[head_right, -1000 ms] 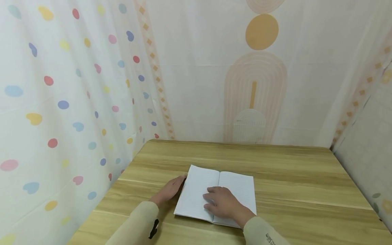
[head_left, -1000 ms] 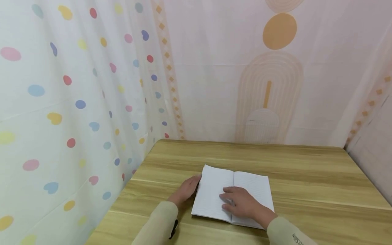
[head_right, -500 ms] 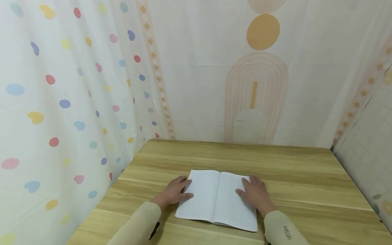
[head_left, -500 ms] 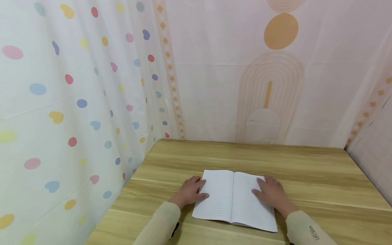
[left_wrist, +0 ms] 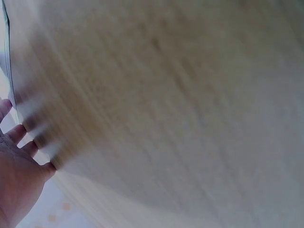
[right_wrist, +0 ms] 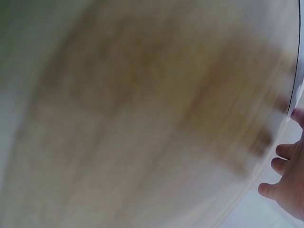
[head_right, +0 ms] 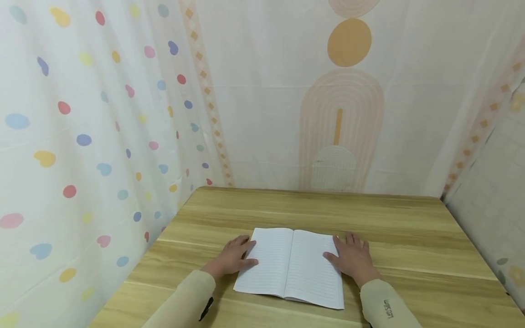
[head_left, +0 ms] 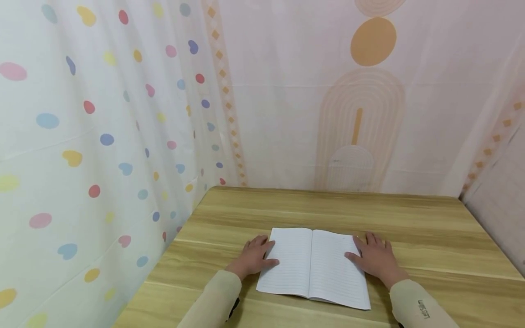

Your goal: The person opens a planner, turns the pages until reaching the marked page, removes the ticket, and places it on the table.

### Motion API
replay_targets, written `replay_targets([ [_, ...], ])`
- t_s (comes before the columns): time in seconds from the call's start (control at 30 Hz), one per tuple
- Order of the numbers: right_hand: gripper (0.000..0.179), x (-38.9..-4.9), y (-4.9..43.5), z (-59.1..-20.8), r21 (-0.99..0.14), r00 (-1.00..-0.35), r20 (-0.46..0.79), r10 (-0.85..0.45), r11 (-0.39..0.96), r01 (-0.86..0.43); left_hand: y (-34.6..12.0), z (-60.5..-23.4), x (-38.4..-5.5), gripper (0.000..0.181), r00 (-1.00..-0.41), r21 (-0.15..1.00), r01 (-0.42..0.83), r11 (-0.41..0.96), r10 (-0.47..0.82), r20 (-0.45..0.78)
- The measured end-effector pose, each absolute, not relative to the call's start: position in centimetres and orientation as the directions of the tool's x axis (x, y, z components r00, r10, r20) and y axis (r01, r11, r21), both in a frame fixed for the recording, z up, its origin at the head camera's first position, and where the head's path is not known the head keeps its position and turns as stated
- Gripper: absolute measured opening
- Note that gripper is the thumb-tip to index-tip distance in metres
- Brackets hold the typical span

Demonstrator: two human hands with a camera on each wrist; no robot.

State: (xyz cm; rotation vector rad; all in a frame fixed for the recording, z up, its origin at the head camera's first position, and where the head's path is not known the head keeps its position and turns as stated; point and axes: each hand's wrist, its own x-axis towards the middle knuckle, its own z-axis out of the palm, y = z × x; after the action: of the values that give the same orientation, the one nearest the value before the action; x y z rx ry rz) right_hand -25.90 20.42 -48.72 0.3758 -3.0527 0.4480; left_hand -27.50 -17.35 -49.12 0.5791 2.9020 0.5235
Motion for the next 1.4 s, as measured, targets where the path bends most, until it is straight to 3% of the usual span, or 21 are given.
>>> replay_targets([
  [0.47,0.065,-25.9,20.1,-48.8,-0.23,-0.961,0.103,-0.258,0.934,-0.275,-17.2,-48.7,-27.2,0.067,-0.915,0.353,0.35,0.867,0.398,-0.07],
  [0.63,0.055,-26.1,19.9,-48.9,-0.3,-0.951,0.164,-0.261,0.905,-0.301,-17.1,-48.6,-27.1,0.067,-0.914,0.359,0.347,0.866,0.398,-0.076],
  [0.73,0.052,-26.4,19.4,-48.6,-0.406,-0.954,0.197,-0.227,0.866,-0.29,-17.1,-48.6,-27.2,0.067,-0.916,0.354,0.344,0.87,0.393,-0.077],
  [0.93,0.067,-26.9,17.9,-46.2,-0.763,-0.993,0.07,-0.099,0.636,-0.117,-17.2,-48.7,-27.3,0.067,-0.917,0.356,0.346,0.868,0.393,-0.068],
  [1.07,0.074,-26.8,16.8,-44.5,-0.892,-0.998,0.01,-0.061,0.45,-0.036,-17.4,-48.9,-27.5,0.067,-0.916,0.37,0.344,0.863,0.395,-0.067],
  [1.27,0.059,-26.6,14.4,-43.0,-0.995,-0.996,-0.046,-0.081,0.09,0.039,-17.6,-48.9,-27.6,0.068,-0.918,0.397,0.335,0.854,0.391,-0.067],
  [1.4,0.05,-26.2,12.5,-43.2,-0.994,-0.971,0.062,-0.232,0.076,-0.082,-17.6,-48.6,-27.4,0.067,-0.917,0.43,0.335,0.838,0.395,-0.054],
])
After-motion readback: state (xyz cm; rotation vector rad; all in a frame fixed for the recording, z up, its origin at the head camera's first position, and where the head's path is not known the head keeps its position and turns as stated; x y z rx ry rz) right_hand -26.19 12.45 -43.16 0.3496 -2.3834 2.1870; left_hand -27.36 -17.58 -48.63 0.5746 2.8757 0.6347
